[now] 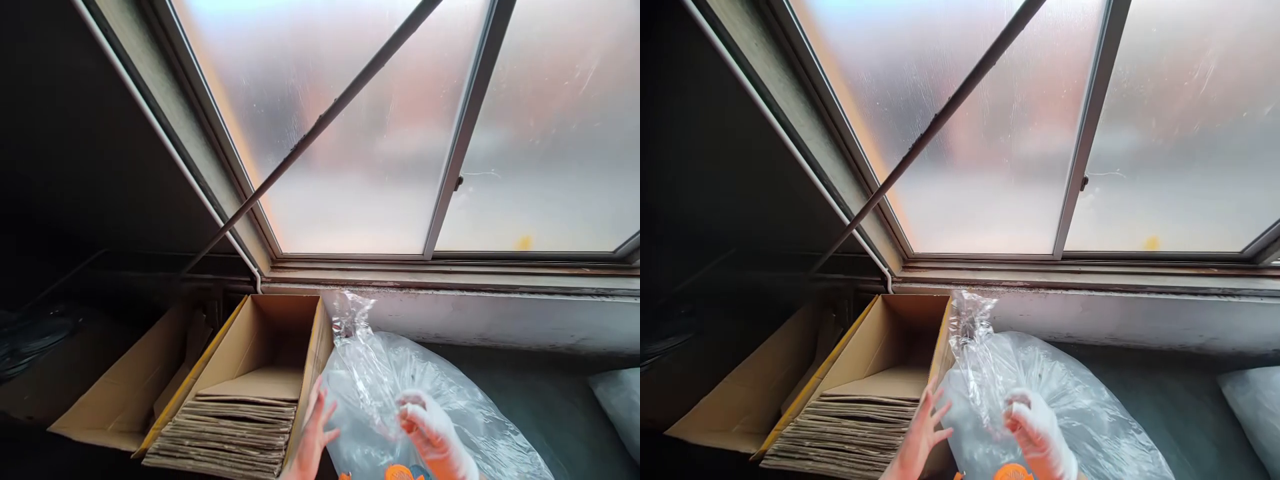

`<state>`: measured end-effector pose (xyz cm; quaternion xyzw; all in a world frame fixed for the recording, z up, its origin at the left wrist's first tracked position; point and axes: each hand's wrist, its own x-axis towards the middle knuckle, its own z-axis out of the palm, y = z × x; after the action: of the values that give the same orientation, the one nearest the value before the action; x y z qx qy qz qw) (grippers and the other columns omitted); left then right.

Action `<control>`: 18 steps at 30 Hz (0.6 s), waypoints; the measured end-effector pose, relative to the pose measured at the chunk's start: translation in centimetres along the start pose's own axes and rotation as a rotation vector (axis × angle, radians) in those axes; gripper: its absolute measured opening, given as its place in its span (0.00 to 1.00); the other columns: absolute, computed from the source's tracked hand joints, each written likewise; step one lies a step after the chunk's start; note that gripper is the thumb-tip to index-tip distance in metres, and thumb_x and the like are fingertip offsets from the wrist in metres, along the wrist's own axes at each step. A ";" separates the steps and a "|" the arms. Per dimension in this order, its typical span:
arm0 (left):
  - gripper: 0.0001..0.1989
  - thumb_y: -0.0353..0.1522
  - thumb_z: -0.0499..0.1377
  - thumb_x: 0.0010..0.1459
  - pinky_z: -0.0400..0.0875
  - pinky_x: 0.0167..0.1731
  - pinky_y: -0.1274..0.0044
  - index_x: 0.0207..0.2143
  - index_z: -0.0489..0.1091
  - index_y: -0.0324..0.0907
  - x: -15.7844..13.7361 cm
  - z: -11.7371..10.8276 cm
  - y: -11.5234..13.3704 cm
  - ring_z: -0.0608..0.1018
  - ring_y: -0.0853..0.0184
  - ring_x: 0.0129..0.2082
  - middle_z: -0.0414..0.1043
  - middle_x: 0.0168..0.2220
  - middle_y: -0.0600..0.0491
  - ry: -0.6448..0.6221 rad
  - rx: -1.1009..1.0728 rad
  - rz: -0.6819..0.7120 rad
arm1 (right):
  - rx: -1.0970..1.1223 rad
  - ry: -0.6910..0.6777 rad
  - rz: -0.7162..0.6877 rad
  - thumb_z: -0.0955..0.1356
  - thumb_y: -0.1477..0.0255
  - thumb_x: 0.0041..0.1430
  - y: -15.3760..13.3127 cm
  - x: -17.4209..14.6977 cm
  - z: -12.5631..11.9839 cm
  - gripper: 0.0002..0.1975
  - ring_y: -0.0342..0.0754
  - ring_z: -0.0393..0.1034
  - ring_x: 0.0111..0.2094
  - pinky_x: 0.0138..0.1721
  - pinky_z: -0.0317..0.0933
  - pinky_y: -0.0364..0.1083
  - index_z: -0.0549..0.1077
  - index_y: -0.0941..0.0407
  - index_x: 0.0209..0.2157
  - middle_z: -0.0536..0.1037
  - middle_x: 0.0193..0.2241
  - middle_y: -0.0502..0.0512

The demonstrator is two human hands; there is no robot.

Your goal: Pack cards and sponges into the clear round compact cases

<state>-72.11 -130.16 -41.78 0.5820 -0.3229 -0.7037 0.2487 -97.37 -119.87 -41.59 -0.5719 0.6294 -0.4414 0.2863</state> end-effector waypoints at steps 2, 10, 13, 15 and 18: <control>0.50 0.60 0.61 0.55 0.75 0.49 0.63 0.72 0.50 0.49 1.3 1.4 -0.1 0.70 0.46 0.66 0.59 0.70 0.39 -0.007 -0.005 -0.058 | -0.018 -0.163 -0.039 0.65 0.71 0.64 -0.4 -1.3 2.3 0.11 0.47 0.78 0.38 0.40 0.71 0.43 0.80 0.52 0.33 0.81 0.43 0.58; 0.42 0.51 0.65 0.57 0.78 0.38 0.67 0.67 0.60 0.39 4.1 3.3 -1.3 0.75 0.45 0.59 0.65 0.65 0.33 0.108 0.155 -0.107 | 0.104 -0.329 0.288 0.62 0.66 0.60 0.7 -3.1 1.0 0.11 0.49 0.71 0.35 0.42 0.66 0.47 0.70 0.55 0.26 0.76 0.30 0.54; 0.55 0.49 0.71 0.52 0.80 0.35 0.65 0.73 0.47 0.41 4.4 4.3 -2.8 0.74 0.41 0.60 0.58 0.69 0.29 0.036 0.210 -0.211 | 0.228 -0.318 0.228 0.62 0.60 0.65 0.5 -3.8 0.5 0.15 0.50 0.72 0.39 0.46 0.67 0.48 0.71 0.54 0.30 0.77 0.37 0.56; 0.48 0.42 0.73 0.52 0.79 0.35 0.68 0.68 0.56 0.34 5.1 5.1 -3.5 0.80 0.46 0.53 0.70 0.60 0.29 0.045 0.265 -0.211 | 0.275 -0.361 0.224 0.62 0.57 0.65 1.4 -4.4 0.2 0.16 0.51 0.73 0.42 0.49 0.67 0.48 0.70 0.53 0.31 0.78 0.41 0.57; 0.30 0.36 0.67 0.58 0.76 0.33 0.75 0.60 0.65 0.32 6.3 5.6 -3.9 0.82 0.59 0.38 0.77 0.42 0.40 0.138 0.337 -0.120 | 0.059 -0.268 0.439 0.58 0.52 0.61 5.0 -4.7 -0.7 0.21 0.55 0.73 0.39 0.48 0.69 0.53 0.67 0.54 0.28 0.77 0.35 0.61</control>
<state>-78.75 -131.21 -48.17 0.6806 -0.3829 -0.6117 0.1269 -99.44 -115.37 -46.34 -0.4662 0.6817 -0.3071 0.4729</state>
